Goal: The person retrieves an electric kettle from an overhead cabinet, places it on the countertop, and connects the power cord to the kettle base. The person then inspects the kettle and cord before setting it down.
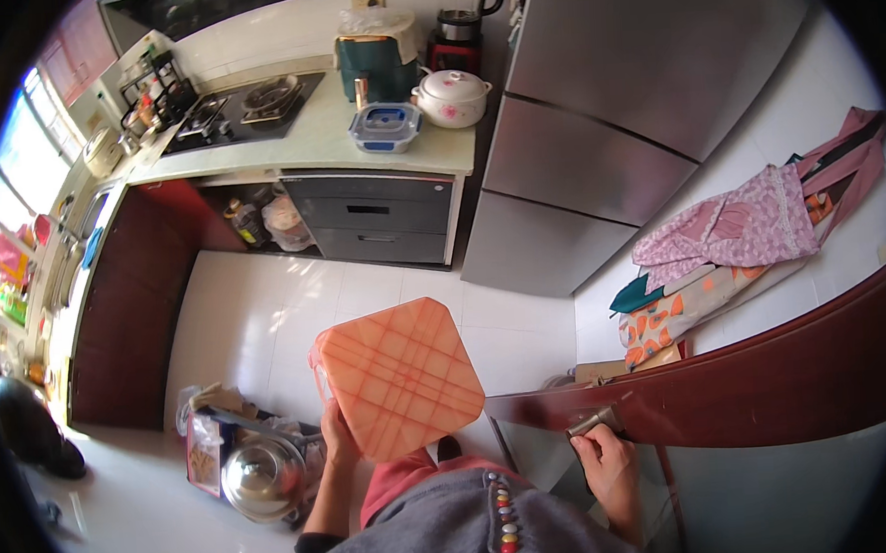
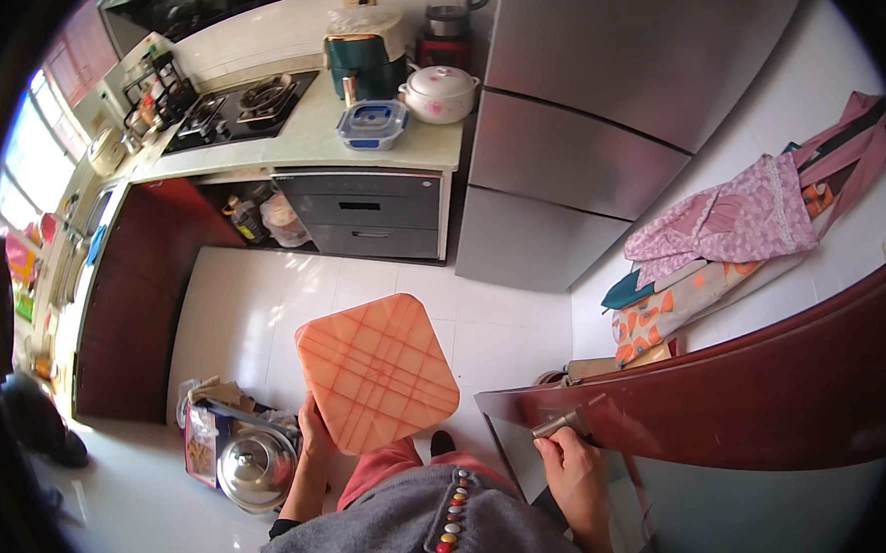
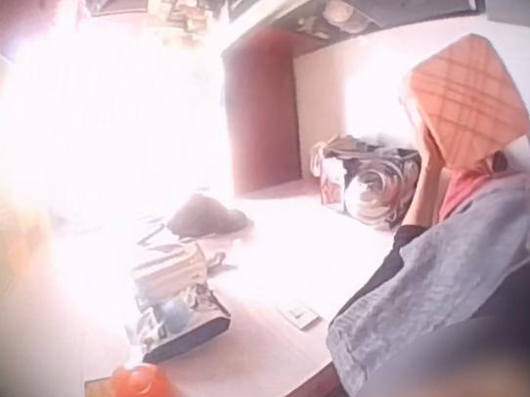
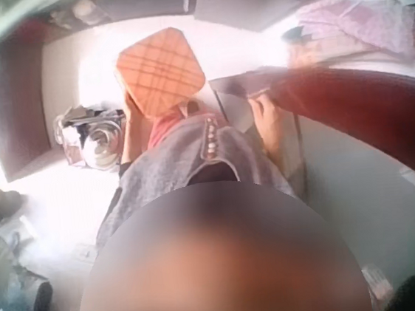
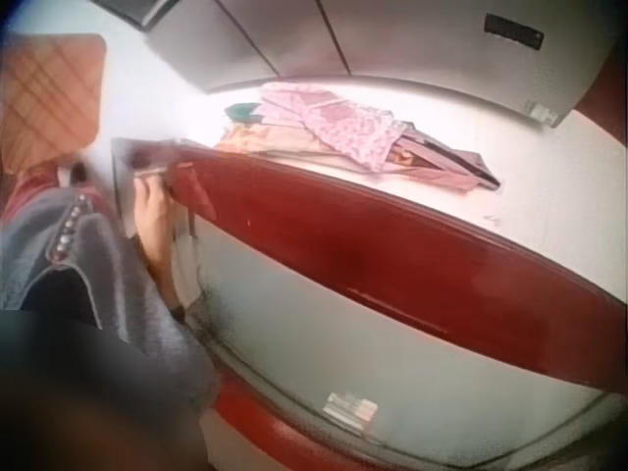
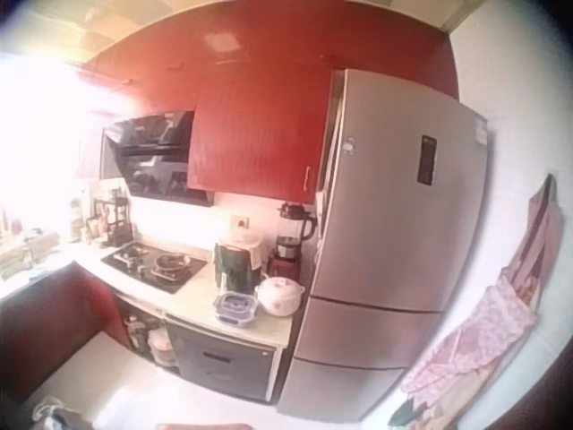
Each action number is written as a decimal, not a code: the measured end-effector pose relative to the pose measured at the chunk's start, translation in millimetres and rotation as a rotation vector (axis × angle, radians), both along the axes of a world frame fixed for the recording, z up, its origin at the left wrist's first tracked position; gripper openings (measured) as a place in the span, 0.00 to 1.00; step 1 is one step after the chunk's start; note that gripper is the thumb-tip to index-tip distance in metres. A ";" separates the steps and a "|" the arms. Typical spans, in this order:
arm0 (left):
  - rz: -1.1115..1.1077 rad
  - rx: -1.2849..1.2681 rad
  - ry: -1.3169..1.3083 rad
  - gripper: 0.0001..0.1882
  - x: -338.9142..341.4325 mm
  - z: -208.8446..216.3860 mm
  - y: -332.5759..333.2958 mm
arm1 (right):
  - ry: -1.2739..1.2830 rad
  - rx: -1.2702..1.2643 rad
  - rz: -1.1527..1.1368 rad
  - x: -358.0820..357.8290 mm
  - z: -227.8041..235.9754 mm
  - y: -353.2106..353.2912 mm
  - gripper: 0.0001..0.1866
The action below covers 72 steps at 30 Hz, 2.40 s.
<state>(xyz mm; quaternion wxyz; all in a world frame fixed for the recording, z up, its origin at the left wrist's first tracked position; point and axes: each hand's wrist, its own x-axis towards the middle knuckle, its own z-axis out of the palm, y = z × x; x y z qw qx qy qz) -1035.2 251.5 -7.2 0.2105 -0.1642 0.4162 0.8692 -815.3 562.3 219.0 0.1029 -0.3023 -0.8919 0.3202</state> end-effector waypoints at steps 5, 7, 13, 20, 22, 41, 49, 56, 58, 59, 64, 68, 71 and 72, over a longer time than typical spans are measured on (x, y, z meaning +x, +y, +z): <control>-0.185 -0.106 0.068 0.28 -79.5 -13.6 12.6 | -0.193 0.142 -0.095 -20.9 24.2 -11.4 0.09; -0.271 -0.160 0.094 0.28 -108.6 -18.4 16.9 | -0.249 0.223 -0.162 -32.7 31.0 -17.3 0.09; -0.417 -0.031 0.040 0.28 -184.4 -45.2 46.3 | 0.112 0.173 -0.445 -82.1 9.7 -40.1 0.06; -0.585 -0.307 0.130 0.22 -228.1 -67.1 110.5 | 0.043 0.228 -0.315 -124.8 -50.8 -25.8 0.18; -0.596 -0.247 0.046 0.21 -232.5 -59.2 133.8 | 0.008 0.251 -0.327 -129.1 -64.6 -21.9 0.18; -1.371 -0.135 0.047 0.24 -268.8 -36.0 345.3 | -0.730 0.295 -0.613 -168.1 -142.3 12.5 0.14; -1.611 -0.141 -0.109 0.25 -281.9 -9.6 377.3 | -0.935 0.315 -0.774 -187.8 -168.4 -3.6 0.05; -1.785 -0.169 -0.184 0.26 -302.4 -12.7 390.3 | -0.923 0.183 -0.938 -198.9 -165.2 -58.6 0.05; -1.835 -0.144 -0.192 0.26 -303.5 -14.3 389.6 | -0.856 0.076 -1.026 -201.7 -159.5 -75.3 0.08; -1.862 -0.122 -0.195 0.26 -304.0 -14.2 388.3 | -0.828 -0.020 -1.093 -202.4 -154.3 -82.5 0.12; -1.900 -0.122 -0.145 0.25 -300.8 -12.2 381.9 | -0.596 -0.020 -1.389 -213.6 -103.3 -112.7 0.25; -1.961 -0.140 -0.132 0.25 -289.1 -22.3 377.1 | -0.394 0.530 -1.558 -198.5 -49.7 -138.2 0.28; -1.996 -0.093 -0.107 0.24 -274.7 -36.4 372.8 | -0.652 0.634 -1.781 -171.6 -32.9 -164.3 0.30; -2.003 -0.111 -0.103 0.24 -269.4 -41.6 370.6 | -0.720 0.630 -1.851 -158.6 -33.8 -175.6 0.31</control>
